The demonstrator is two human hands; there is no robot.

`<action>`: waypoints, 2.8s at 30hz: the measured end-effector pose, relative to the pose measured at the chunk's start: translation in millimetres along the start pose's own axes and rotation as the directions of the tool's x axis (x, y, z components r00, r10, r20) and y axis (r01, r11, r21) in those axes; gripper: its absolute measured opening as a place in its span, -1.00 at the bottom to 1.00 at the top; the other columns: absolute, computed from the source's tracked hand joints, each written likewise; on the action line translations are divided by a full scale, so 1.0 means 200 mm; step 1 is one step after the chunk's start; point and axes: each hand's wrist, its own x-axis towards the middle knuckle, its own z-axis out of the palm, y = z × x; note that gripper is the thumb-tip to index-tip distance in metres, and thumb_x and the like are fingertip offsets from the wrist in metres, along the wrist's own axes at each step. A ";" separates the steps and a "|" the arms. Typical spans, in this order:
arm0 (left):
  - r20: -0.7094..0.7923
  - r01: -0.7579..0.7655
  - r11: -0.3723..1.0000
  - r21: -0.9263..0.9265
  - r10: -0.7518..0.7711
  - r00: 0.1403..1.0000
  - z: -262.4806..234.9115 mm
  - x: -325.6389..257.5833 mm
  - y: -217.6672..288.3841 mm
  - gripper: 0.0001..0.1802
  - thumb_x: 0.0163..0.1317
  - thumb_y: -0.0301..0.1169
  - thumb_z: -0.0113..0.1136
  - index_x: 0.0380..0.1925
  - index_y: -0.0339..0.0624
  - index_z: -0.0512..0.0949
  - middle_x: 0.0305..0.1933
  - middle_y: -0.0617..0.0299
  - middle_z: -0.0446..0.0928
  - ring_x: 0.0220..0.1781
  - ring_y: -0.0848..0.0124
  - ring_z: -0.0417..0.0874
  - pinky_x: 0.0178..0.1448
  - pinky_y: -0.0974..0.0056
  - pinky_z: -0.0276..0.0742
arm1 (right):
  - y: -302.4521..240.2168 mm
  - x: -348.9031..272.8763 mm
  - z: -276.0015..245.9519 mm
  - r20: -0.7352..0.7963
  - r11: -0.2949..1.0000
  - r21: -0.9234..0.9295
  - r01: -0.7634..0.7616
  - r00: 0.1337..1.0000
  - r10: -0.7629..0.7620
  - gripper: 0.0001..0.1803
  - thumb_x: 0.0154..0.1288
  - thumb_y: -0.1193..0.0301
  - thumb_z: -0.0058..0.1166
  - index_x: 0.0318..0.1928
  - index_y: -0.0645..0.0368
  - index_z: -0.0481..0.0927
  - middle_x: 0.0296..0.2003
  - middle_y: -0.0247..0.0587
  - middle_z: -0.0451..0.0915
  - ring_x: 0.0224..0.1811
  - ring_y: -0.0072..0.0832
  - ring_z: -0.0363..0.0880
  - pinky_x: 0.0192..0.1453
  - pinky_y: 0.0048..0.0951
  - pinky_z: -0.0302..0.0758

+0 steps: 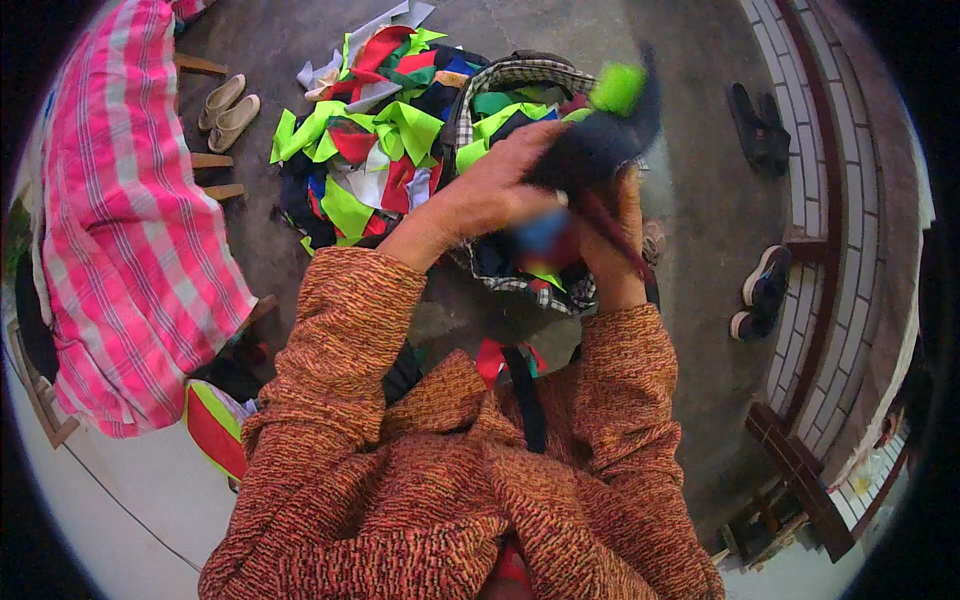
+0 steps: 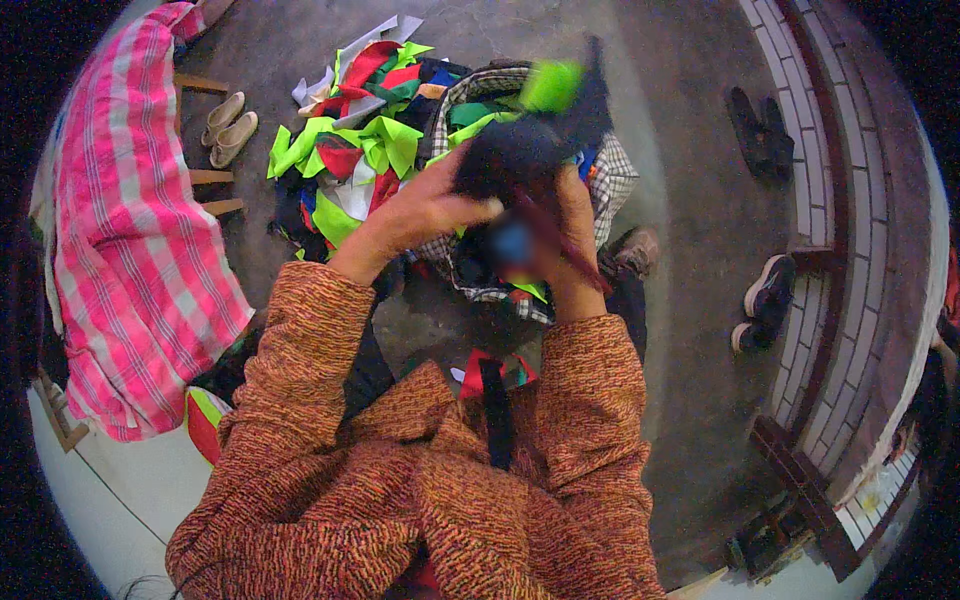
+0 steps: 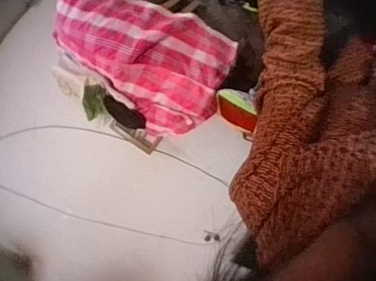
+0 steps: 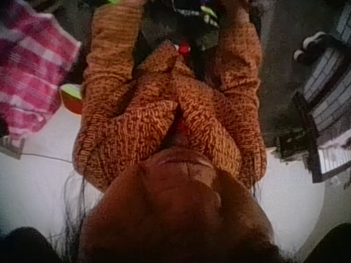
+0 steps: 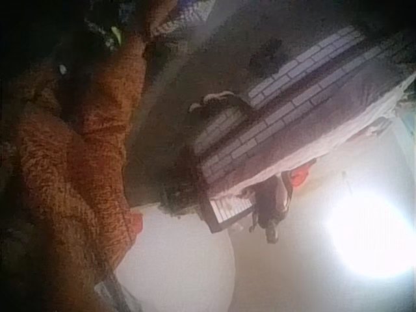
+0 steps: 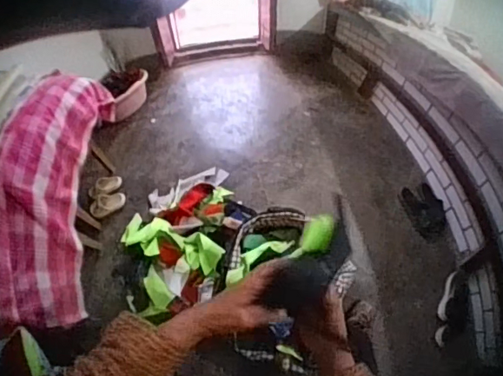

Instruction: The person sits on the floor and sorts through a large pile of colorful fabric scraps, picking up individual pieces and placing them into a checkered bag. The person handles various colors including green, red, blue, and white, repeatedly lifting and dropping scraps into the container.

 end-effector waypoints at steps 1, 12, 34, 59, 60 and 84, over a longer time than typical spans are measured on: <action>0.147 -0.272 0.903 0.332 0.235 0.961 -0.01 0.03 -0.01 -0.37 -0.09 -0.30 0.25 0.07 -0.24 0.41 0.30 0.03 0.22 0.32 0.10 0.23 0.34 0.16 0.17 | 0.02 0.01 -0.03 0.090 0.871 -0.482 0.092 0.994 -0.055 -0.50 -0.14 0.22 0.25 -0.14 0.16 0.52 -0.15 -0.07 0.55 -0.13 -0.29 0.53 -0.14 -0.31 0.47; -0.500 0.054 0.997 0.054 -0.020 0.866 -0.23 0.03 0.04 -0.73 0.14 -0.44 0.08 -0.15 -0.26 0.56 -0.18 0.23 0.61 -0.14 0.46 0.59 0.01 0.37 0.44 | 0.00 0.03 -0.02 -0.267 0.999 0.008 -0.041 0.963 0.041 -0.54 0.15 0.35 0.09 0.07 0.18 0.40 -0.06 0.04 0.51 -0.11 -0.10 0.54 -0.02 -0.19 0.48; -0.853 0.037 0.979 -0.201 -0.194 0.485 -0.95 -0.31 0.00 -0.76 0.25 -0.29 0.01 -0.19 -0.19 0.48 -0.32 0.27 0.55 -0.30 0.49 0.55 -0.19 0.43 0.46 | 0.16 0.00 0.05 0.231 0.748 -0.663 -0.006 0.950 0.212 -0.60 0.25 0.35 -0.04 0.13 0.01 0.41 -0.01 -0.09 0.50 -0.02 -0.10 0.50 -0.04 -0.13 0.46; -0.810 0.377 0.719 -0.584 -0.549 -0.206 -0.90 -1.39 -1.26 -0.60 -0.17 -0.44 0.37 -0.30 -0.37 0.49 -0.31 0.13 0.55 -0.35 0.29 0.59 -0.31 0.19 0.53 | 0.11 0.00 0.05 0.402 0.853 -0.517 -0.077 0.857 0.321 -0.53 0.25 0.40 0.04 0.18 0.12 0.37 0.02 0.01 0.48 0.00 -0.11 0.48 0.05 -0.34 0.38; -0.784 0.342 0.707 -0.619 -0.586 -0.207 -0.89 -1.39 -1.28 -0.53 -0.17 -0.41 0.39 -0.23 -0.38 0.47 -0.24 0.10 0.55 -0.30 0.27 0.60 -0.29 0.19 0.54 | 0.11 0.00 0.04 0.395 0.849 -0.518 -0.104 0.851 0.345 -0.53 0.25 0.41 0.04 0.18 0.13 0.37 0.02 0.01 0.47 0.01 -0.11 0.48 0.06 -0.35 0.38; -0.713 0.181 0.696 -0.695 -0.634 -0.298 -1.29 -1.23 -2.12 -0.42 -0.28 -0.30 0.52 -0.22 -0.36 0.53 -0.23 0.08 0.58 -0.26 0.24 0.61 -0.18 0.23 0.52 | 0.12 0.03 -0.01 0.446 0.794 -0.519 -0.317 0.692 0.568 -0.47 0.22 0.59 -0.04 0.24 0.22 0.29 0.13 -0.01 0.40 0.15 -0.21 0.40 0.21 -0.34 0.30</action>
